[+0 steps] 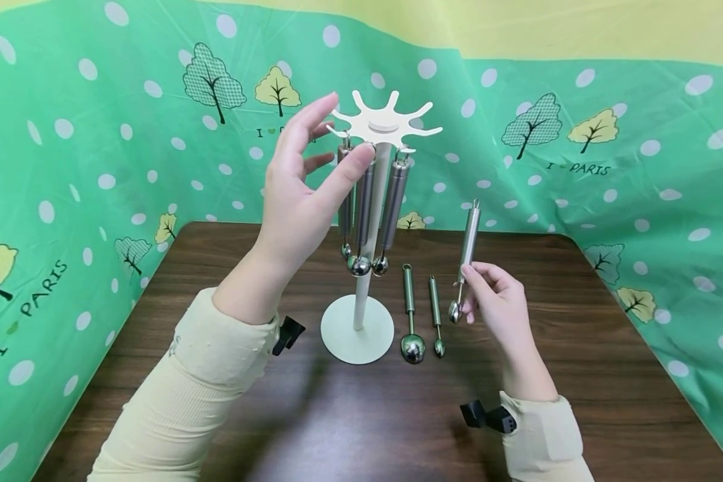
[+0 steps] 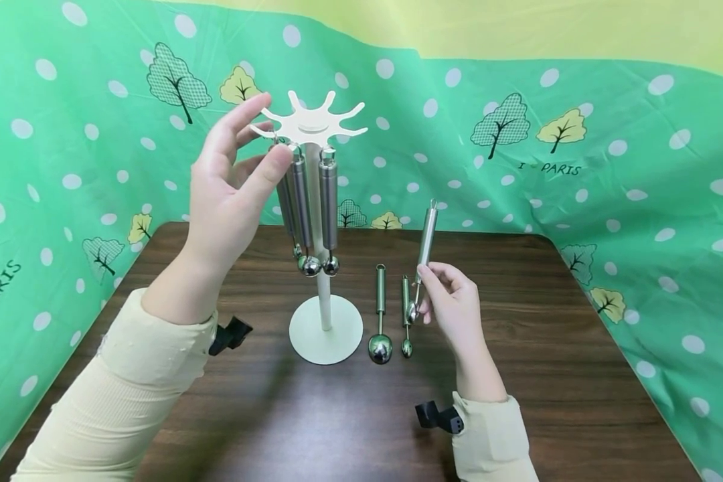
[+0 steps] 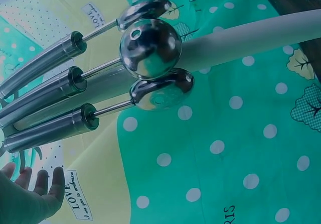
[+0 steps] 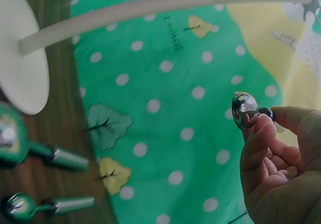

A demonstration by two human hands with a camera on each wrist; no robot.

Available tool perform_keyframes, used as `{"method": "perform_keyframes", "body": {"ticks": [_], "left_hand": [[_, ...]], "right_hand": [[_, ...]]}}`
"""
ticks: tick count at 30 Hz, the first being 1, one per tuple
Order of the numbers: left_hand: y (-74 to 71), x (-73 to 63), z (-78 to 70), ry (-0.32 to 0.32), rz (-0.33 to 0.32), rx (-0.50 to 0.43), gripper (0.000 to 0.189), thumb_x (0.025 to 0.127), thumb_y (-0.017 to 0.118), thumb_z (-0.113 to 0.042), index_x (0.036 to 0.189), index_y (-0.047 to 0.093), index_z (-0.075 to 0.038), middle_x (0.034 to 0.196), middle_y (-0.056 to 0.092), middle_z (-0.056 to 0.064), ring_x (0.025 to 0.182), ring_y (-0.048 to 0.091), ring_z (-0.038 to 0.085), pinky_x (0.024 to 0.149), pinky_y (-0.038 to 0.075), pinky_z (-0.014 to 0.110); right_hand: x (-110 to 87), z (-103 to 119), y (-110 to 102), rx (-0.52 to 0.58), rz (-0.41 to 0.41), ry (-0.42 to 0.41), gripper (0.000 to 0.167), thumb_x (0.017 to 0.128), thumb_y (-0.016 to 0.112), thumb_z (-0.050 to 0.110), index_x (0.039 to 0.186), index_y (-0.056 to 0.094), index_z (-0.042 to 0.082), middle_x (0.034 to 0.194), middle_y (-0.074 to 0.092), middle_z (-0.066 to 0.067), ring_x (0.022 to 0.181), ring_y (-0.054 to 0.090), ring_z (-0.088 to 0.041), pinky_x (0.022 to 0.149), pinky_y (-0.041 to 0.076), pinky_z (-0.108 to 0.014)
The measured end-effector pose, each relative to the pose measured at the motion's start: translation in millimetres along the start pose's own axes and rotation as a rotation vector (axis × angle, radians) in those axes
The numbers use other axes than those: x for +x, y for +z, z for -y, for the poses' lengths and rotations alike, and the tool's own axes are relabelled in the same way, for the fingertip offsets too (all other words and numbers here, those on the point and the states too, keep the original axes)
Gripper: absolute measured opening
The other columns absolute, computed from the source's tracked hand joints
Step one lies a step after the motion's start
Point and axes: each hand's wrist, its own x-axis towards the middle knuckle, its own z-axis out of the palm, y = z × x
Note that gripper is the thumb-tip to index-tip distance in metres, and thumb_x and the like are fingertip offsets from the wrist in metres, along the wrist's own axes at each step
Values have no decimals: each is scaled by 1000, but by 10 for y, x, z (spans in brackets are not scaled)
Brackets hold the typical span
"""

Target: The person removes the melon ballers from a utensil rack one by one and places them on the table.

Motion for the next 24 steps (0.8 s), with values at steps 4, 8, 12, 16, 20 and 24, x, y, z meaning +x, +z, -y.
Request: {"method": "perform_keyframes", "body": {"ticks": [4, 8, 12, 16, 20, 24], "left_hand": [[0, 2, -2, -6, -3, 3, 57, 92, 68, -14, 144, 47, -4, 149, 45, 5, 123, 46, 12, 101, 46, 30], [-2, 3, -7, -19, -1, 6, 56, 93, 67, -15, 144, 48, -5, 148, 46, 4, 122, 47, 11, 101, 46, 29], [-8, 2, -9, -31, -4, 5, 56, 93, 67, -15, 144, 48, -5, 148, 46, 3, 122, 47, 11, 101, 46, 29], [-3, 1, -4, -22, -4, 9, 56, 93, 67, -16, 144, 48, -5, 148, 46, 5, 121, 47, 11, 101, 46, 29], [3, -1, 2, -10, -4, 14, 56, 93, 67, -17, 144, 48, -5, 148, 46, 4, 121, 47, 11, 101, 46, 29], [1, -3, 6, -2, -3, 17, 56, 92, 68, -16, 144, 48, -5, 149, 46, 4, 121, 47, 11, 101, 46, 30]], "right_hand": [[-11, -142, -56, -43, -8, 46, 9, 98, 62, 15, 92, 69, 15, 64, 58, 4, 41, 49, -7, 35, 42, -21], [-23, -279, -105, -100, -20, 98, 17, 98, 62, 17, 101, 66, 0, 64, 59, 7, 40, 48, -6, 35, 38, -19], [-30, -432, -161, -166, -15, 158, 28, 99, 62, 22, 108, 64, -4, 63, 57, 9, 41, 47, -5, 35, 35, -18], [-56, -574, -222, -187, -7, 218, 27, 98, 62, 24, 106, 65, -2, 63, 57, 9, 43, 47, -6, 36, 34, -18], [-70, -696, -272, -188, -1, 262, 32, 99, 62, 25, 108, 64, -5, 66, 61, 8, 45, 48, -6, 37, 36, -18], [-62, -833, -305, -215, -2, 305, 40, 99, 62, 28, 115, 62, -9, 66, 59, 9, 46, 47, -4, 39, 37, -18]]}}
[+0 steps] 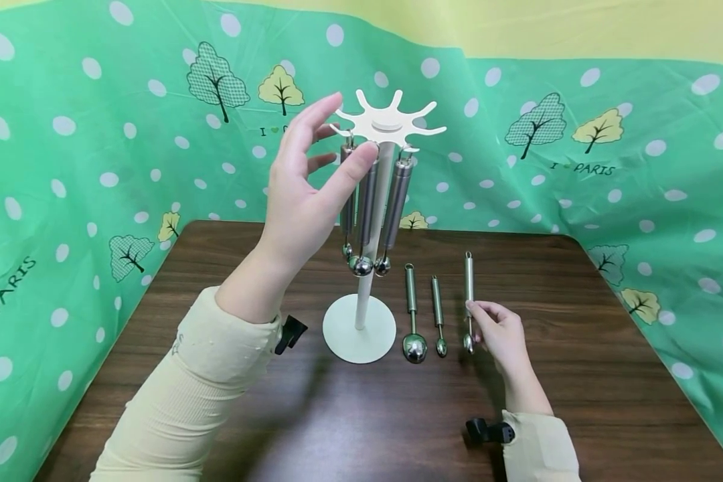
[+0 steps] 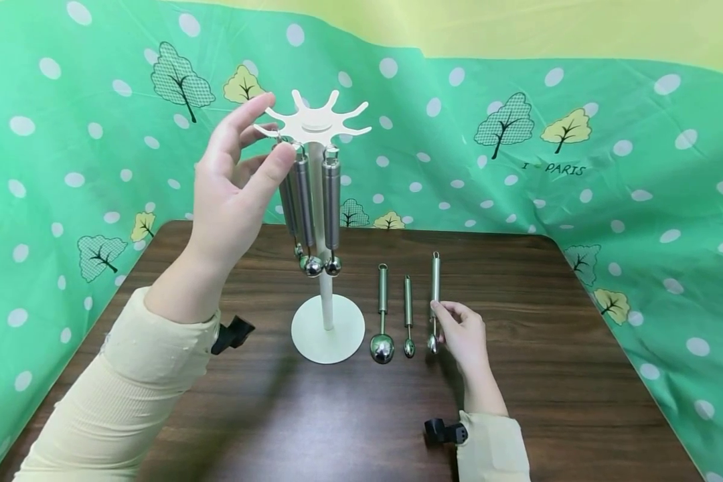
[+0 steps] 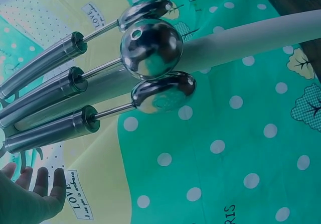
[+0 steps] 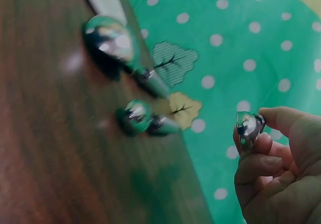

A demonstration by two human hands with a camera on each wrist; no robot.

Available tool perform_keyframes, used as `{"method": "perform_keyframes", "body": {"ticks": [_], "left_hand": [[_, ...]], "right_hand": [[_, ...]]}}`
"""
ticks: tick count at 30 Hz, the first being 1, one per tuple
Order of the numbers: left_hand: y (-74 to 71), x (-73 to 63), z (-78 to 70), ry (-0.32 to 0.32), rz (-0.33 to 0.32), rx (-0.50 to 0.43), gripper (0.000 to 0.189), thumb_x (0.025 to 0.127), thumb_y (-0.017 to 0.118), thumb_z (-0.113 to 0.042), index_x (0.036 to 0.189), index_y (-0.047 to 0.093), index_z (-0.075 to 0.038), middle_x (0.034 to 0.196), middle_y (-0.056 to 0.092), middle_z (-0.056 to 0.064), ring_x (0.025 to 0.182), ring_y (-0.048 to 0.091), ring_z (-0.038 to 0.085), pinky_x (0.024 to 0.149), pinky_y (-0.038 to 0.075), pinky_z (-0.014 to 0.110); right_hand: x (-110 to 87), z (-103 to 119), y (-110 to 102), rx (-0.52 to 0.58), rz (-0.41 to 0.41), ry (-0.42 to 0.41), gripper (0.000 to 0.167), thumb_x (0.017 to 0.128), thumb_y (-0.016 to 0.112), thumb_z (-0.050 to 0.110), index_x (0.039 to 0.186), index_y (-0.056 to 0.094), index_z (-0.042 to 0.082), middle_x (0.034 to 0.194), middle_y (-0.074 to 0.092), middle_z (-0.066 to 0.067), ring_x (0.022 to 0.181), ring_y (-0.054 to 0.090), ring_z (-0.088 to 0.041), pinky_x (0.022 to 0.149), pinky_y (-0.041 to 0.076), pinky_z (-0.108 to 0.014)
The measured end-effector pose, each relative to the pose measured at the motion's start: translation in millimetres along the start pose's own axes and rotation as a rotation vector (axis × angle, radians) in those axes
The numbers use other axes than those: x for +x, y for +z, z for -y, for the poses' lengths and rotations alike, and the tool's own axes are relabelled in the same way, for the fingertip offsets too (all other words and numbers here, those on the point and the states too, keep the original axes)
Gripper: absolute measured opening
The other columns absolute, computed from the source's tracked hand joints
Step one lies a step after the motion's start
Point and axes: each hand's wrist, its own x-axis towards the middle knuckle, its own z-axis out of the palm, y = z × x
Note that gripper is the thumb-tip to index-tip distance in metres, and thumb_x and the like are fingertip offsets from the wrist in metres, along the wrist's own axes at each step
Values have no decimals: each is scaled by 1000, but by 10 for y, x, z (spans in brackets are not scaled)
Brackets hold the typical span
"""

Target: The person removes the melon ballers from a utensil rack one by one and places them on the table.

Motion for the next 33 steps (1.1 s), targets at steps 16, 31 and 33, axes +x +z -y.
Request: {"method": "perform_keyframes", "body": {"ticks": [16, 31, 33], "left_hand": [[14, 12, 7, -4, -4, -24, 56, 93, 67, -15, 144, 47, -4, 149, 45, 6, 122, 49, 15, 100, 46, 30], [21, 16, -8, -31, -2, -50, 56, 92, 66, -14, 144, 47, -4, 149, 45, 5, 122, 49, 16, 101, 45, 30], [21, 16, -5, -33, -1, -48, 56, 92, 66, -14, 144, 47, -4, 149, 45, 4, 122, 49, 15, 101, 45, 30]], "right_hand": [[198, -281, -35, -269, 89, 108, 45, 98, 60, 34, 119, 64, -6, 52, 49, 6, 46, 44, -6, 42, 39, -22], [323, -333, -8, -482, 18, 97, 41, 93, 62, 37, 104, 67, -2, 52, 53, 5, 44, 49, -10, 43, 42, -28], [325, -326, 0, -478, 12, 105, 39, 92, 63, 36, 103, 67, -2, 51, 53, 5, 43, 49, -10, 43, 42, -27]]}}
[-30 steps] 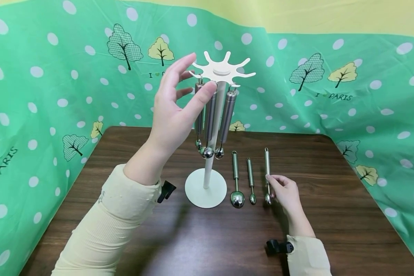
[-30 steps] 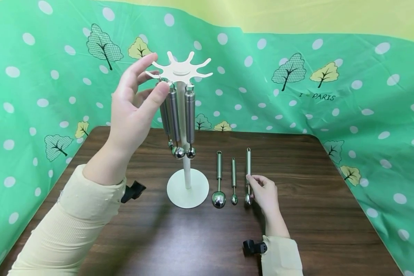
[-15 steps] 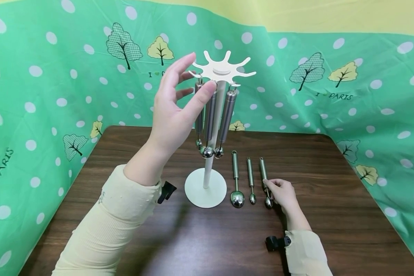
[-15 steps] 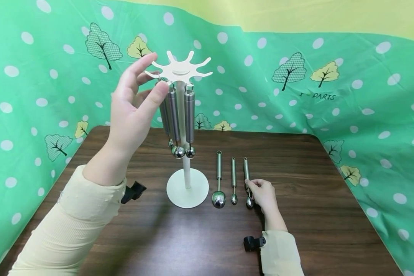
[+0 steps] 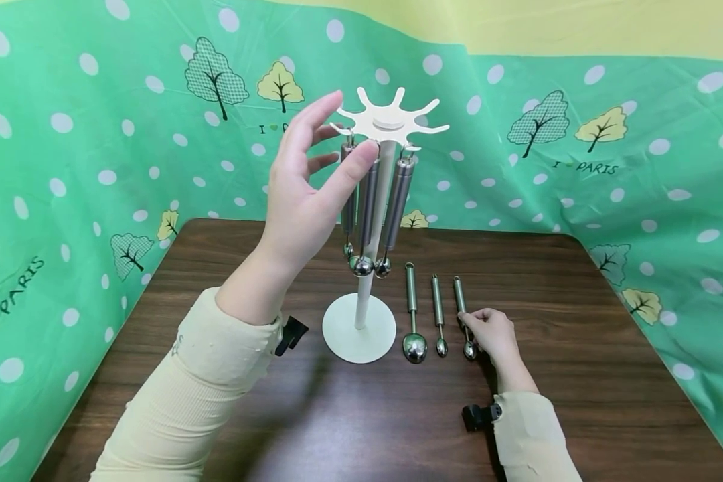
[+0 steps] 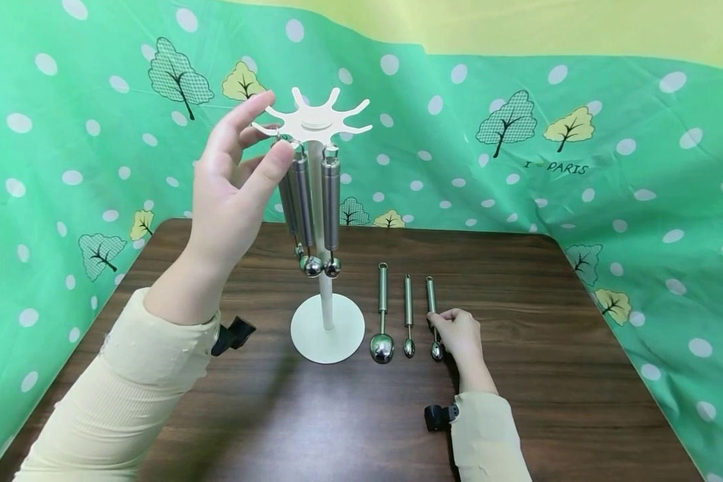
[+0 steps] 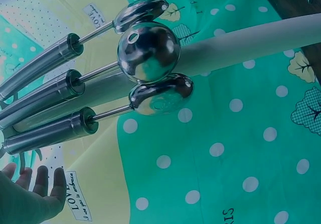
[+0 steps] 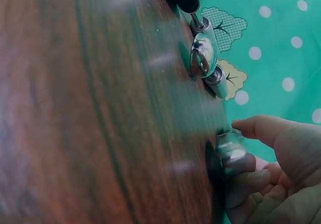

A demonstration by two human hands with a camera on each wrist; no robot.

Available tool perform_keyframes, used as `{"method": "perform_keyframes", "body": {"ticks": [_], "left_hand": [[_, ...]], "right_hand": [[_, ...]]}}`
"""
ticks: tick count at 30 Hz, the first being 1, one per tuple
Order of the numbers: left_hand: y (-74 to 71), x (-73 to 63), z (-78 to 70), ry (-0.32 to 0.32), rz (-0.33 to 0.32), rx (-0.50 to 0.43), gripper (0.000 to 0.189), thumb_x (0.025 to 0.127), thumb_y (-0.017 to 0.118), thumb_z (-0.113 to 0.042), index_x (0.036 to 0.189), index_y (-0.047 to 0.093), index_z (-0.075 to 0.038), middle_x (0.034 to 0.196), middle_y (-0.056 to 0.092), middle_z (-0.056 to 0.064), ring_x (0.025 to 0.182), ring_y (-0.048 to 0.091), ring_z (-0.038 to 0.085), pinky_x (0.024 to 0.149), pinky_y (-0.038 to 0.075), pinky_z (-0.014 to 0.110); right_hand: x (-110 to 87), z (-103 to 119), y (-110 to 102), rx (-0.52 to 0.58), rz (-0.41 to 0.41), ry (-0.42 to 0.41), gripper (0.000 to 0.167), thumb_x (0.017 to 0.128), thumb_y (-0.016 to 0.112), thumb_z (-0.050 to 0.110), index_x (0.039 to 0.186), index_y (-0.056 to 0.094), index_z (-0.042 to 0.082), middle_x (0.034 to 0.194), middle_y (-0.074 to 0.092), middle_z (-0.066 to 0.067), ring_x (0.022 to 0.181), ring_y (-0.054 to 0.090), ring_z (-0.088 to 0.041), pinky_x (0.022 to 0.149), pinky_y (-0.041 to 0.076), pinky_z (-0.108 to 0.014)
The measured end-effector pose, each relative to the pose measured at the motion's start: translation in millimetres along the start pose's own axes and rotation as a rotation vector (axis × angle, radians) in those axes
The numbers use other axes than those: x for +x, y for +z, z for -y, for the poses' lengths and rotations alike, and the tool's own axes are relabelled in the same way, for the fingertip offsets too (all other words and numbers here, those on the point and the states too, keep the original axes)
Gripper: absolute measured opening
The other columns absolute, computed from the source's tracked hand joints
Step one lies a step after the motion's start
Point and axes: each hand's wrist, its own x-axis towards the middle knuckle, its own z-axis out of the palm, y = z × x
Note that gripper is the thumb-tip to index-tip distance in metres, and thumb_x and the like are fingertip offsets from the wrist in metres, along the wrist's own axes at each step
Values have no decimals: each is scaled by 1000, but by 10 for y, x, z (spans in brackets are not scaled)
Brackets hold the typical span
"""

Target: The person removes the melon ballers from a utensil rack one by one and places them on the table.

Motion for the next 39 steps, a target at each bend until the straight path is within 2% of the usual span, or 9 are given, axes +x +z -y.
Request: {"method": "perform_keyframes", "body": {"ticks": [15, 21, 27, 32, 36, 39], "left_hand": [[-2, -14, 11, -13, 8, -14, 56, 93, 66, -14, 144, 47, -4, 149, 44, 4, 121, 49, 14, 101, 45, 30], [9, -16, 21, 2, 8, -16, 56, 93, 65, -14, 145, 46, -4, 149, 44, 4, 122, 49, 13, 101, 45, 31], [17, -12, 28, 10, 6, -23, 56, 93, 65, -14, 145, 46, -4, 150, 43, 5, 123, 50, 15, 101, 46, 31], [25, -16, 30, 7, 12, -30, 55, 94, 64, -13, 145, 46, -3, 151, 42, 6, 122, 50, 13, 101, 46, 30], [21, -19, 26, 7, 13, -45, 54, 95, 63, -13, 145, 45, -3, 151, 41, 5, 122, 49, 15, 101, 46, 31], [17, -20, 31, 4, 4, -54, 54, 95, 63, -13, 145, 45, -3, 151, 41, 5, 122, 49, 16, 101, 46, 31]], "right_hand": [[-30, 7, 35, 16, -8, 12, 40, 92, 62, 36, 104, 65, -2, 50, 55, 4, 42, 50, -10, 43, 42, -27], [-16, -4, 55, 25, -19, 6, 40, 92, 62, 36, 104, 64, -2, 49, 54, 4, 40, 49, -11, 41, 42, -27], [-29, 17, 46, 17, -33, 23, 46, 93, 62, 44, 108, 62, 0, 52, 56, 3, 43, 52, -12, 44, 42, -28], [-81, 71, 12, 72, -120, 24, 53, 93, 62, 51, 111, 62, 2, 65, 63, -1, 47, 56, -13, 45, 45, -28], [-119, 192, -14, 156, -246, -37, 51, 93, 61, 53, 109, 65, 4, 77, 67, -8, 47, 56, -10, 45, 46, -26], [-159, 341, -28, 197, -330, -107, 46, 93, 61, 50, 106, 68, 7, 76, 66, -5, 49, 55, -7, 48, 44, -24]]}}
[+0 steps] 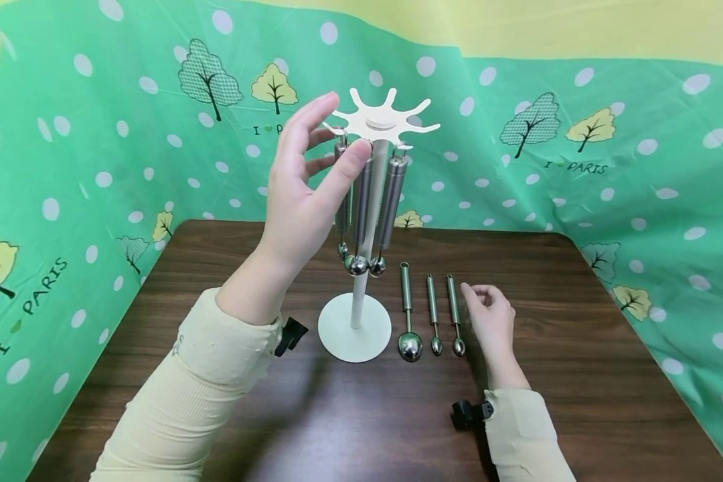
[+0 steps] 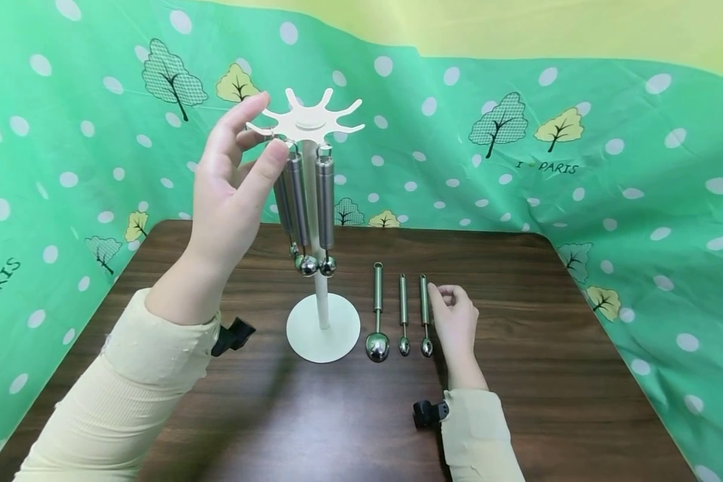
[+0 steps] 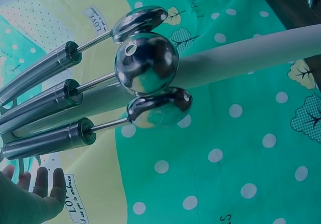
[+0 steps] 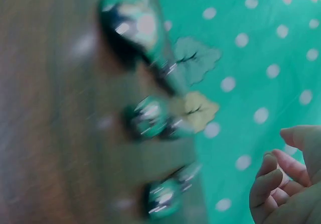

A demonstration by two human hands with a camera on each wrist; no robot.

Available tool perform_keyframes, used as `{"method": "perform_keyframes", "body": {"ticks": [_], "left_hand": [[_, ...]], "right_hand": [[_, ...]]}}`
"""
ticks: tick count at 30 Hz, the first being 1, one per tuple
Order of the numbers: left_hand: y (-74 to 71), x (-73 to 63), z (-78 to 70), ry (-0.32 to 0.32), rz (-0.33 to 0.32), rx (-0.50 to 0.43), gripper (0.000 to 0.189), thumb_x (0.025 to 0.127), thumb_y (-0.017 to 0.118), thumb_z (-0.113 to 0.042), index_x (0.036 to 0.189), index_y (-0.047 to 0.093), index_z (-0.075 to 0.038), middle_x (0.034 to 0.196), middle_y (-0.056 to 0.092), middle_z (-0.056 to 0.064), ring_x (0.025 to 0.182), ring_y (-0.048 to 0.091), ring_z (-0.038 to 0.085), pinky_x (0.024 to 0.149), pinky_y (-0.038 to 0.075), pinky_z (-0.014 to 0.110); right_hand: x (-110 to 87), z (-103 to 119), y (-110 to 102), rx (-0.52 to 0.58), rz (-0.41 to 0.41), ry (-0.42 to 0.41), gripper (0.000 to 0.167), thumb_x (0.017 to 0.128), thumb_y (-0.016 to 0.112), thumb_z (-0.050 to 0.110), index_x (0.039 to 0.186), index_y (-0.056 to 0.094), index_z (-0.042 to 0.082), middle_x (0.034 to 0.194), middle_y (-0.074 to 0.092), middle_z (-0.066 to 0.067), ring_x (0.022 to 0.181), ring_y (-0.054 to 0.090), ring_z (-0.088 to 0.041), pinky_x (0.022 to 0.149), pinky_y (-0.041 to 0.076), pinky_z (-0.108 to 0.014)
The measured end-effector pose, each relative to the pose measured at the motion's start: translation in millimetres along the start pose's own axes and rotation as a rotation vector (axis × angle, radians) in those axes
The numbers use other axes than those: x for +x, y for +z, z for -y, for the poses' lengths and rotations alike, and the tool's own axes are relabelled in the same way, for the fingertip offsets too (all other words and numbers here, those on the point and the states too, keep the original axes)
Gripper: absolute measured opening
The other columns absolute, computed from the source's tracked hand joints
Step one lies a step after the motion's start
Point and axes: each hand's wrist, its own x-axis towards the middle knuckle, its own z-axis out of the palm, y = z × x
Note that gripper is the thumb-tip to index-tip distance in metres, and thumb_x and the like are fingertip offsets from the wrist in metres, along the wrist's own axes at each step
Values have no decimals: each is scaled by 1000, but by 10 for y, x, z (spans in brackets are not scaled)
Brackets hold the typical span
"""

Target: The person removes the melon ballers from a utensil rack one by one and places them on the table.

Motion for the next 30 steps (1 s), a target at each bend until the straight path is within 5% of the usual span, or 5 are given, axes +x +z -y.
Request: {"method": "perform_keyframes", "body": {"ticks": [10, 18, 24, 30], "left_hand": [[39, -30, 5, 76, -48, 15, 55, 91, 67, -12, 142, 47, 0, 149, 42, 10, 118, 51, 17, 96, 50, 33], [30, -46, 1, 52, -60, -8, 52, 91, 68, -12, 139, 51, -2, 145, 45, 5, 116, 52, 17, 96, 50, 33], [-4, -39, 22, 66, -70, -5, 41, 98, 57, -11, 138, 52, 1, 143, 49, 8, 115, 54, 18, 95, 50, 33], [-26, -29, 1, 16, -76, -11, 36, 104, 46, -12, 136, 54, 0, 143, 51, 5, 114, 52, 21, 92, 48, 30]], "right_hand": [[-186, 577, -53, 143, -104, -237, 26, 94, 68, 31, 97, 71, 6, 68, 53, 16, 59, 46, -1, 53, 38, -17], [-419, 973, -134, 435, 71, -288, 19, 96, 65, 19, 104, 70, 3, 71, 68, 14, 42, 54, -9, 42, 48, -22], [-524, 1220, -182, 499, 123, -358, 14, 97, 64, 14, 108, 72, 11, 80, 73, 15, 44, 55, -9, 44, 49, -22], [-570, 1412, -182, 572, 167, -446, 17, 96, 63, 8, 110, 72, 11, 89, 76, 9, 45, 55, -11, 44, 49, -22]]}}
